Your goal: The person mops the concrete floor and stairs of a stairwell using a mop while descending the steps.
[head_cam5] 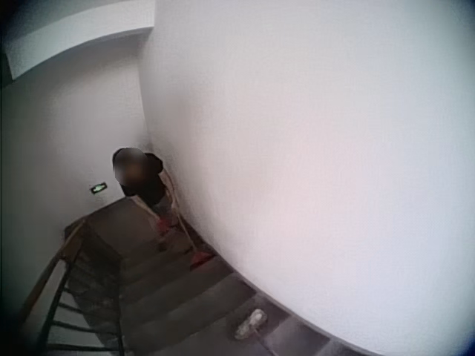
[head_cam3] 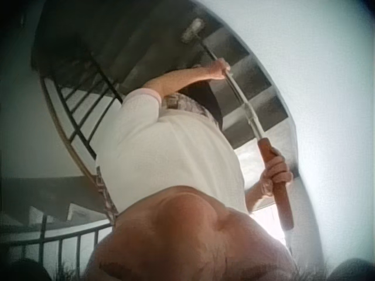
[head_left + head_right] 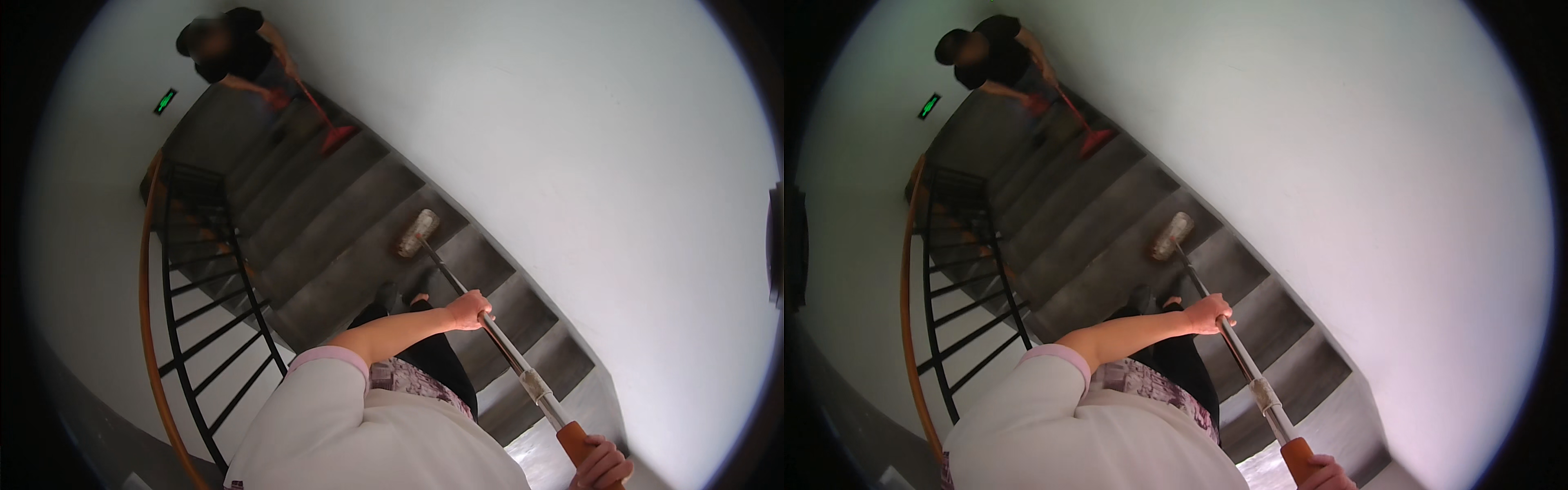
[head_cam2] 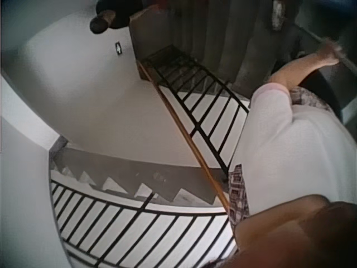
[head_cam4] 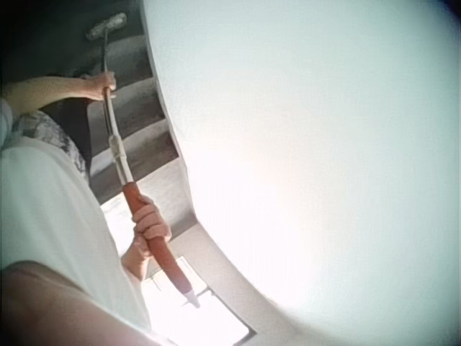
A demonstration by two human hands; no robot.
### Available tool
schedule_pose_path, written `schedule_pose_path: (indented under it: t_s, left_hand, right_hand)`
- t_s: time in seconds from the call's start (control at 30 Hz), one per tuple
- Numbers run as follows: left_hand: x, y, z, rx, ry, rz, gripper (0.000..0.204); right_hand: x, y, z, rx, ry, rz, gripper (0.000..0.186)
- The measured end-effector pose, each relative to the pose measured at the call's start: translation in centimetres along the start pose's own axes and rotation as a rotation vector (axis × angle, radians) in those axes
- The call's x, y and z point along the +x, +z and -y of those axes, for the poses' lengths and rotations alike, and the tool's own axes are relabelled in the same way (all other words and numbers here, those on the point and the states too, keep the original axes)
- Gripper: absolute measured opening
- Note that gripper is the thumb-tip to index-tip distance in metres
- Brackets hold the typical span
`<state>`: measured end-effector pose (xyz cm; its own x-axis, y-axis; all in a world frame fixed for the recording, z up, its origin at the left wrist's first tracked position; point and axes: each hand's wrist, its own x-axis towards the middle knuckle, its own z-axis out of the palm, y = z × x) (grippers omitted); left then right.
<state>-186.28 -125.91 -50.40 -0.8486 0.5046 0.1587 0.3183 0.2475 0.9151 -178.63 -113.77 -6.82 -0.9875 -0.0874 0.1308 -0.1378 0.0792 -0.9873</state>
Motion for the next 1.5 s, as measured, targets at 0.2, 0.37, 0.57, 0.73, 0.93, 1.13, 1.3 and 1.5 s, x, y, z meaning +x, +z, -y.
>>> schedule_pose_path:
  t_s: [0.2, 0.37, 0.57, 0.73, 0.93, 1.13, 1.3, 1.5]
  left_hand:
    - [6.3, -3.8, 1.6, 0.13, -0.086, 0.273, 0.014]
    - [6.4, -5.6, 5.9, 0.177, -0.287, -0.017, 0.015]
    - [2.4, -11.8, 11.5, 0.168, -0.316, -0.543, 0.019]
    - [-2.9, -14.4, 13.9, 0.253, -0.458, -0.738, 0.021]
    - [-17.5, -22.9, 17.3, 0.211, -0.609, -0.308, 0.019]
    - [-29.9, -28.0, 22.4, 0.167, -0.685, -0.682, 0.008]
    - [-37.0, -30.1, 22.2, 0.294, -0.846, -0.933, 0.005]
    - [-45.1, -33.3, 23.3, 0.3, -1.059, -1.217, 0.005]
  right_hand:
    - [7.6, -0.7, -0.9, -0.011, -0.139, 0.151, 0.024]
    - [12.4, -2.0, -4.1, 0.112, -0.204, 0.32, 0.019]
    - [15.1, 3.3, -11.8, 0.073, 0.101, 0.072, 0.019]
    - [18.1, 9.4, -14.5, 0.235, 0.306, 0.019, 0.019]
    - [22.0, 16.3, -18.6, -0.079, 0.0, 0.846, 0.022]
    - [18.7, 32.9, -21.3, -0.084, 0.448, 0.353, 0.017]
    - [16.9, 41.0, -18.8, -0.039, 0.355, 0.717, 0.02]
    - [16.1, 52.0, -20.5, -0.042, 0.091, 1.216, 0.014]
